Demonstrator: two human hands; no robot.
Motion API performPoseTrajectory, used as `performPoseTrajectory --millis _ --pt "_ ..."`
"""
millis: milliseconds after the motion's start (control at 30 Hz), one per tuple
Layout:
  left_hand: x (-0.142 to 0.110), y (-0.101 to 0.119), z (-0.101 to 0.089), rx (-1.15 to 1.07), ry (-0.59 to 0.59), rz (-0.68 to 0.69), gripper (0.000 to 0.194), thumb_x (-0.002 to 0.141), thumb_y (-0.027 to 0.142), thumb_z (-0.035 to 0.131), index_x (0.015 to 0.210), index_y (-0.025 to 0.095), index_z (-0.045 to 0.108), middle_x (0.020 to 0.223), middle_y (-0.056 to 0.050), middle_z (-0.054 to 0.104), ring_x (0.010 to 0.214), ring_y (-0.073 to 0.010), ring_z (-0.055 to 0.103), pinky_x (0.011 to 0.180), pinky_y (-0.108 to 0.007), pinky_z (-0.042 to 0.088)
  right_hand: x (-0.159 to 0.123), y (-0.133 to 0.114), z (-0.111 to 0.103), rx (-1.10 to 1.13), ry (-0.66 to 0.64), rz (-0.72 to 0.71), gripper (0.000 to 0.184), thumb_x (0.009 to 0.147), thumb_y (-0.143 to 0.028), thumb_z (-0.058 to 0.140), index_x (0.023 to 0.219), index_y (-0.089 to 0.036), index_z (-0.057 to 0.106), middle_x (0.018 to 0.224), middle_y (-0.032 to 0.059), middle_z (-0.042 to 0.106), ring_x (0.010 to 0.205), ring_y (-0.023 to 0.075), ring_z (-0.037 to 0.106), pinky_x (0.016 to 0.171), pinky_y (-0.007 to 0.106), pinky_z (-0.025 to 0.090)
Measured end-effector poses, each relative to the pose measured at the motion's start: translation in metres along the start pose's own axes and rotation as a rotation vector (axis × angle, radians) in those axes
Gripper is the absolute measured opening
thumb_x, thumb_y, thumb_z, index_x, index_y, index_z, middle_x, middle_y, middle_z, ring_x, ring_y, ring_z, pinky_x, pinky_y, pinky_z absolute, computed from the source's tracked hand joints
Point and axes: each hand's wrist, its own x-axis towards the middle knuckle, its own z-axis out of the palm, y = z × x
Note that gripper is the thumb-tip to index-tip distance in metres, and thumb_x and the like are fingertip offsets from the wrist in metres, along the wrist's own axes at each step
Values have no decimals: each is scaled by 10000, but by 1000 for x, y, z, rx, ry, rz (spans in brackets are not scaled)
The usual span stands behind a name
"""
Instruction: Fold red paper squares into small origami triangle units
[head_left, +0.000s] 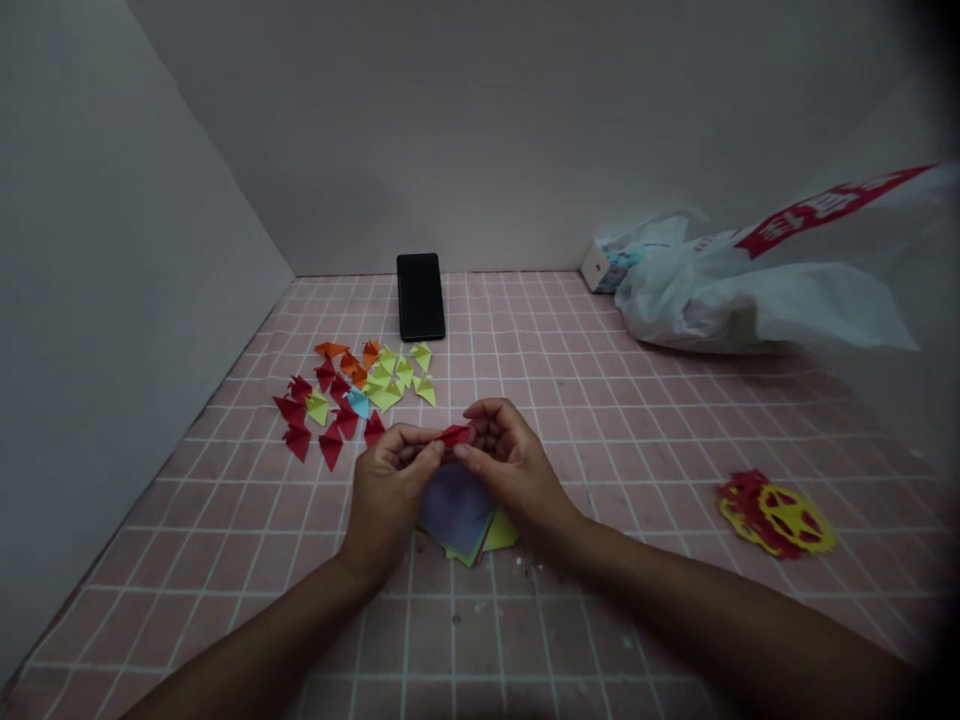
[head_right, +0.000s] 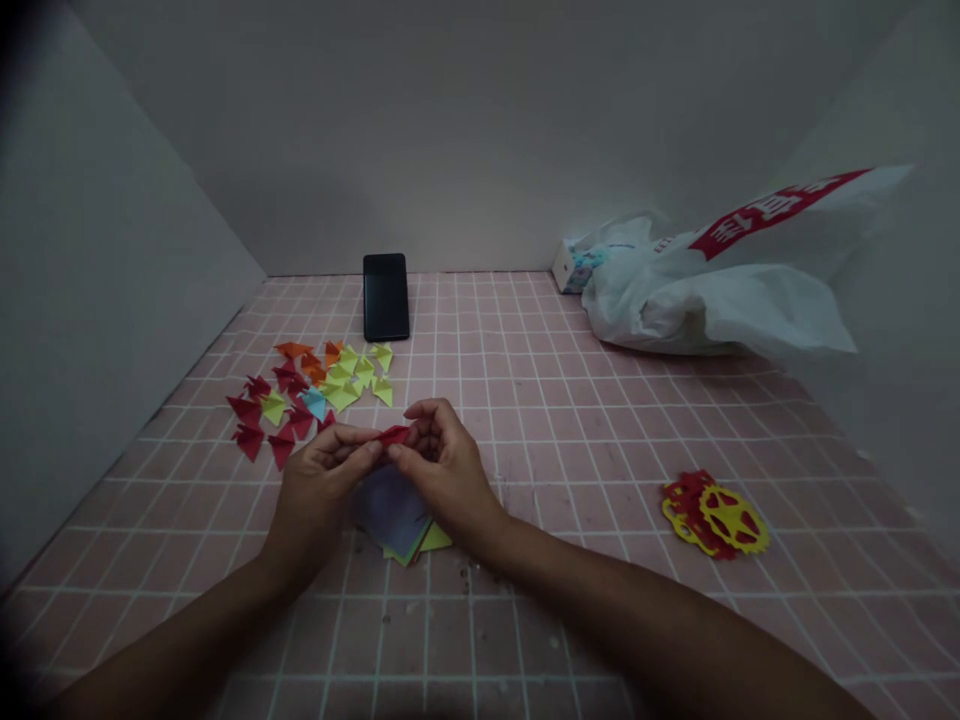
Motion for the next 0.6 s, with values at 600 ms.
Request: performPoseTrajectory --millis 600 --pt "4 -8 0 21 -68 -50 222 657 295 805 760 156 666 723 -13 709 659 -127 630 635 -221 464 -1 2 0 54 4 83 251 719 -207 664 919 -238 517 760 -30 563 675 136 574 626 263 475"
